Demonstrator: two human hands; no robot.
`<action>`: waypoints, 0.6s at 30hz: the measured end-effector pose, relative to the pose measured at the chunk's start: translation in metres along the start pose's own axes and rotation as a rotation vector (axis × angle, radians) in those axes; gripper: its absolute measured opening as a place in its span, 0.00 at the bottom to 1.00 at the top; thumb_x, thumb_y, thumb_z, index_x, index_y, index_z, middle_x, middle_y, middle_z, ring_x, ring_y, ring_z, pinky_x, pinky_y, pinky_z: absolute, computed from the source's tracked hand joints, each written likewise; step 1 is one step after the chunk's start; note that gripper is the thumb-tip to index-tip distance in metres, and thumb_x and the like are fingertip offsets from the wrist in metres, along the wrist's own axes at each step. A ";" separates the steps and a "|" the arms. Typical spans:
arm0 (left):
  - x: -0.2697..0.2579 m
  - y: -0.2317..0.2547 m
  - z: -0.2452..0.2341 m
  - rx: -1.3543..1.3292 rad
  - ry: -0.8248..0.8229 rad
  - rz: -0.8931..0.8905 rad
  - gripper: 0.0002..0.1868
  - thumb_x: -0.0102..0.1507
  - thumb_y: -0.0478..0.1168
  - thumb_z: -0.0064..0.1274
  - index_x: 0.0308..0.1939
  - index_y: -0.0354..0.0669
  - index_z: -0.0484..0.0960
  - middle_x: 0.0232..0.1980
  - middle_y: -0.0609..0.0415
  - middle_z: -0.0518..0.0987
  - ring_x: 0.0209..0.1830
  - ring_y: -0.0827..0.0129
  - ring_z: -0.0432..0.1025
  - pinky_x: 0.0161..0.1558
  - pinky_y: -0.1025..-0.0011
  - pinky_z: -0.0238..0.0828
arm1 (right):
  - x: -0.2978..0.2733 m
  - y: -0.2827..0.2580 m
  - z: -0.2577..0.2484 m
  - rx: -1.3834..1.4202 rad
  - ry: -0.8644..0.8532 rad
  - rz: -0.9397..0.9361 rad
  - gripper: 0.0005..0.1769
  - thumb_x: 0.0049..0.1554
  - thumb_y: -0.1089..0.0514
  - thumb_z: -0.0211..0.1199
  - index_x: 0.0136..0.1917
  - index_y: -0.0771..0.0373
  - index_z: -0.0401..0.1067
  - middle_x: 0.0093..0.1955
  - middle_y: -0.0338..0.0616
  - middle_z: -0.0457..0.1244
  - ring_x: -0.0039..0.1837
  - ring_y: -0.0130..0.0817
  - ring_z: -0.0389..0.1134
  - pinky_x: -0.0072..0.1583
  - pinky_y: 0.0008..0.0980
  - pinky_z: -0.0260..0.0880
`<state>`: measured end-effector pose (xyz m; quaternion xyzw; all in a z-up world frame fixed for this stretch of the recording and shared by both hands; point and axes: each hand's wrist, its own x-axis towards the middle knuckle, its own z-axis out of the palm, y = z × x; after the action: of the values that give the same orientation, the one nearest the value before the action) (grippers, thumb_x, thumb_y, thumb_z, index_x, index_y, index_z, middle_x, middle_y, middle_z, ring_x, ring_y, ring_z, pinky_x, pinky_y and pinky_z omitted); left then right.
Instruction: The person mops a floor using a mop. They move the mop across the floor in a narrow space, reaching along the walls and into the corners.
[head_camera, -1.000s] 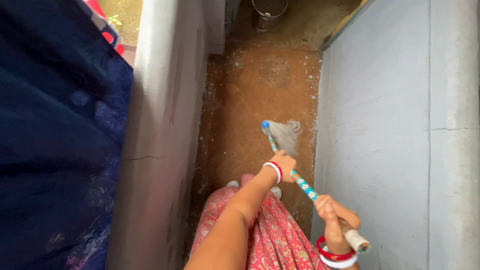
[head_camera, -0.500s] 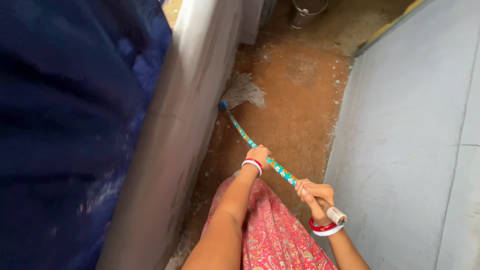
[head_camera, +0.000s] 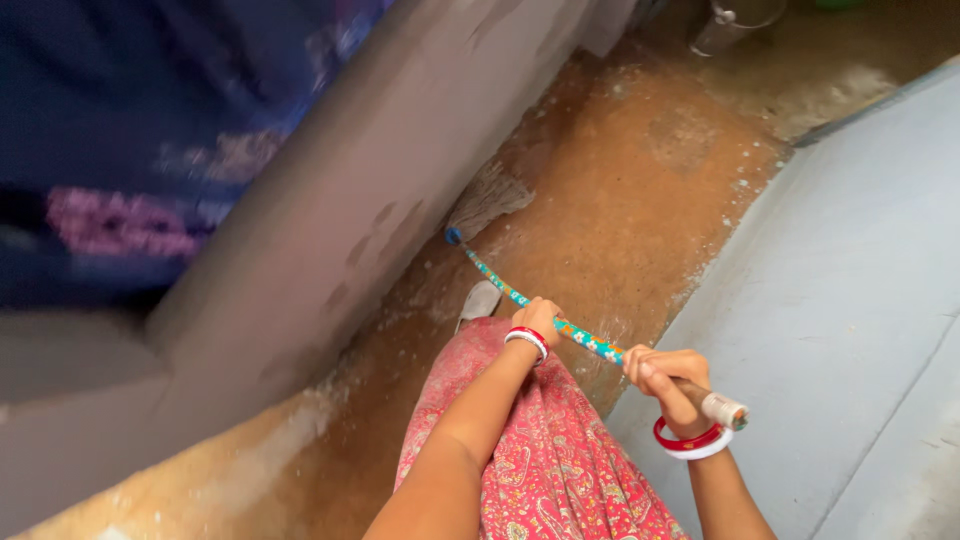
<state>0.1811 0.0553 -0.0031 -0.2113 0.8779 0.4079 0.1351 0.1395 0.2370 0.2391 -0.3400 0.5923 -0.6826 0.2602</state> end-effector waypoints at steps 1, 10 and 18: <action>-0.014 0.001 0.002 -0.013 0.012 -0.041 0.11 0.54 0.47 0.64 0.40 0.54 0.90 0.48 0.43 0.82 0.49 0.47 0.77 0.52 0.54 0.75 | -0.007 0.000 -0.002 0.045 -0.006 0.012 0.22 0.61 0.62 0.53 0.26 0.66 0.54 0.26 0.43 0.51 0.33 0.35 0.52 0.47 0.41 0.62; -0.101 -0.040 0.032 -0.041 -0.040 -0.367 0.10 0.57 0.45 0.59 0.39 0.50 0.90 0.46 0.40 0.83 0.48 0.43 0.78 0.51 0.52 0.76 | -0.027 0.045 -0.008 0.294 -0.138 0.218 0.27 0.64 0.58 0.51 0.25 0.61 0.49 0.25 0.39 0.46 0.33 0.35 0.48 0.46 0.40 0.57; -0.134 -0.128 0.098 -0.136 0.104 -0.469 0.09 0.57 0.45 0.57 0.37 0.51 0.90 0.43 0.40 0.83 0.45 0.44 0.78 0.51 0.53 0.75 | -0.031 0.107 0.034 0.423 -0.122 0.349 0.28 0.63 0.60 0.52 0.22 0.63 0.51 0.23 0.39 0.46 0.30 0.33 0.47 0.43 0.41 0.57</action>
<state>0.3666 0.0916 -0.0942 -0.4386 0.7812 0.4121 0.1659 0.1799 0.2216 0.1314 -0.2115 0.4694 -0.7142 0.4742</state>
